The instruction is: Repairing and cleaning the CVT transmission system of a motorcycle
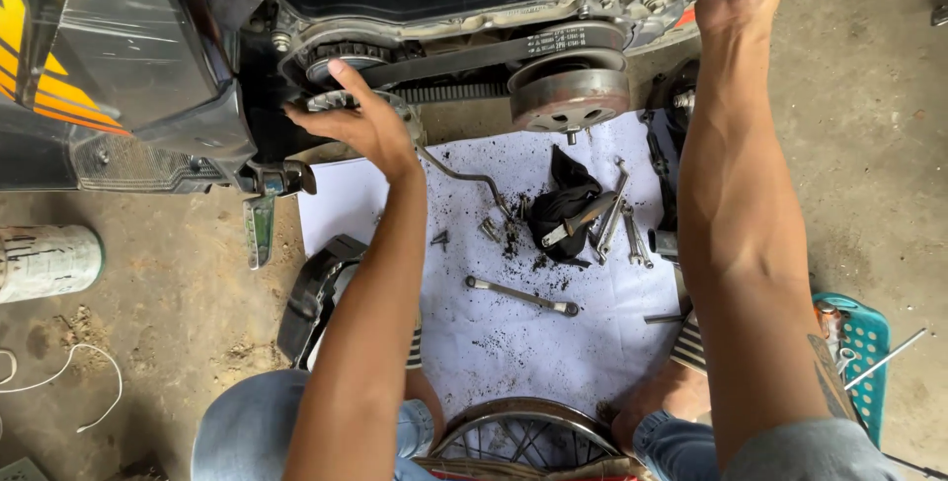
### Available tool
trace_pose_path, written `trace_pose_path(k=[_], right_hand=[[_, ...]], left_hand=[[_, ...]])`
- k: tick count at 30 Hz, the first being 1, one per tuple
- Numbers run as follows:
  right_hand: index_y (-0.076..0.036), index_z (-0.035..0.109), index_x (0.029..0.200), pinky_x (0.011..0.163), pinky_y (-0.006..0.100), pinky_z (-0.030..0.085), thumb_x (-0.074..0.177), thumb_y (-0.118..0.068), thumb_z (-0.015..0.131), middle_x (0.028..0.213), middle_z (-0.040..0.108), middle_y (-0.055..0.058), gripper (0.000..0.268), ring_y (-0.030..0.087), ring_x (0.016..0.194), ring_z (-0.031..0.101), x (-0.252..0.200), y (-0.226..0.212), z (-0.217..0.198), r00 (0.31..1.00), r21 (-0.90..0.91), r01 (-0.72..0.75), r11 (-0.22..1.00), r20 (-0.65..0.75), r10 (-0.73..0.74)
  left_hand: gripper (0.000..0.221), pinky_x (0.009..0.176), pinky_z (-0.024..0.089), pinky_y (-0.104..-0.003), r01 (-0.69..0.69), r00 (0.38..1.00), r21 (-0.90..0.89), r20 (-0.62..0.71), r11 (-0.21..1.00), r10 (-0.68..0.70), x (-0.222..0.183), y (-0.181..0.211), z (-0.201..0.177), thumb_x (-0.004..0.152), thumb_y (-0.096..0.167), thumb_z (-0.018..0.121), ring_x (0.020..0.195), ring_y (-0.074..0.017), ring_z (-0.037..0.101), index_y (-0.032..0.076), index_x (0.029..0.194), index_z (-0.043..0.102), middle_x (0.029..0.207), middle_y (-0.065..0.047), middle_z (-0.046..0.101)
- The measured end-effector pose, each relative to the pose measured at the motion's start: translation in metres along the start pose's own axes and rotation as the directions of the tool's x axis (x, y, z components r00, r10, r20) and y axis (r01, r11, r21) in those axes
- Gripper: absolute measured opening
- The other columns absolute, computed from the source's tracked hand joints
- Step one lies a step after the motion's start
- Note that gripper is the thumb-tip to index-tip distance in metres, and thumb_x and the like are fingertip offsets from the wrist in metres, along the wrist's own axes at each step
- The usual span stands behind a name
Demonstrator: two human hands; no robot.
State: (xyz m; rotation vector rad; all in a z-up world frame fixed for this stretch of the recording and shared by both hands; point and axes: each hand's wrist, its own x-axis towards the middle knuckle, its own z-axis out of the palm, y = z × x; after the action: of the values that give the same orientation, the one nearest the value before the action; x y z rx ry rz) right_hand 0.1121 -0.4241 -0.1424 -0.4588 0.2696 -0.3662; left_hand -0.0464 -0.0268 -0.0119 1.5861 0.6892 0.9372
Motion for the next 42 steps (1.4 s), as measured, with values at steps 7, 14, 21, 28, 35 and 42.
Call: trace_pose_path(k=[7, 14, 21, 28, 35, 42], right_hand=[[0.001, 0.074, 0.123, 0.044, 0.029, 0.035, 0.087, -0.047, 0.057, 0.097, 0.077, 0.012, 0.062, 0.012, 0.052, 0.048, -0.178, 0.013, -0.03, 0.919, -0.499, 0.136, 0.856, -0.258, -0.297], [-0.006, 0.067, 0.1, 0.053, 0.03, 0.049, 0.096, -0.017, 0.068, 0.081, 0.06, 0.005, 0.011, 0.017, 0.066, 0.055, -0.419, 0.117, -0.132, 0.878, -0.834, 0.475, -0.281, 0.469, 0.094], [-0.008, 0.063, 0.119, 0.087, 0.036, 0.05, 0.098, -0.019, 0.064, 0.106, 0.058, 0.009, 0.024, 0.022, 0.09, 0.051, -0.465, 0.147, -0.18, 0.693, -0.34, 0.701, -0.627, 0.113, 0.712], [-0.005, 0.06, 0.115, 0.089, 0.04, 0.048, 0.103, -0.026, 0.055, 0.107, 0.061, 0.01, 0.024, 0.023, 0.092, 0.054, -0.45, 0.134, -0.149, 0.669, -0.311, 0.738, -0.599, 0.221, 0.709], [-0.003, 0.049, 0.113, 0.052, 0.039, 0.053, 0.097, -0.017, 0.067, 0.097, 0.058, 0.012, 0.028, 0.025, 0.071, 0.06, -0.39, 0.104, -0.122, 0.981, -0.932, 0.125, -0.34, 0.167, -0.096], [-0.004, 0.062, 0.116, 0.095, 0.05, 0.054, 0.094, -0.005, 0.064, 0.118, 0.06, 0.016, 0.022, 0.033, 0.105, 0.058, -0.333, 0.121, -0.136, 0.937, -0.512, 0.349, -0.785, 0.171, 0.304]], left_hand=[[0.073, 0.137, 0.031, -0.045, -0.497, 0.851, 0.083, -0.149, 0.864, 0.504, 0.025, -0.073, 0.006, 0.104, 0.046, 0.06, 0.154, -0.0348, 0.042, 0.006, 0.158, 0.031, 0.163, -0.016, 0.039], [0.056, 0.14, 0.034, -0.047, -0.403, 0.86, 0.061, -0.315, 0.913, 0.401, 0.031, -0.084, 0.028, 0.11, 0.042, 0.044, 0.162, -0.0306, 0.039, 0.019, 0.16, 0.036, 0.168, -0.008, 0.039], [0.092, 0.13, 0.024, -0.058, -0.248, 0.969, 0.171, 0.064, 0.954, 0.24, 0.025, -0.067, -0.004, 0.104, 0.058, 0.037, 0.156, -0.0511, 0.021, -0.01, 0.157, 0.006, 0.164, -0.038, 0.015], [0.113, 0.133, 0.013, -0.055, -0.159, 0.967, 0.127, 0.22, 0.979, 0.128, 0.006, -0.036, -0.033, 0.095, 0.069, 0.056, 0.161, -0.0436, 0.006, -0.006, 0.16, 0.001, 0.17, -0.031, 0.001], [0.126, 0.109, 0.051, -0.056, -0.122, 0.986, 0.315, 0.145, 0.941, 0.079, -0.005, -0.025, -0.038, 0.078, 0.074, 0.068, 0.137, -0.0553, 0.047, -0.024, 0.146, 0.026, 0.15, -0.048, 0.032], [0.115, 0.076, 0.067, -0.044, -0.195, 0.98, 0.477, 0.131, 0.857, 0.151, 0.012, -0.023, -0.049, 0.067, 0.071, 0.083, 0.095, -0.042, 0.076, -0.018, 0.132, 0.051, 0.121, -0.039, 0.065]])
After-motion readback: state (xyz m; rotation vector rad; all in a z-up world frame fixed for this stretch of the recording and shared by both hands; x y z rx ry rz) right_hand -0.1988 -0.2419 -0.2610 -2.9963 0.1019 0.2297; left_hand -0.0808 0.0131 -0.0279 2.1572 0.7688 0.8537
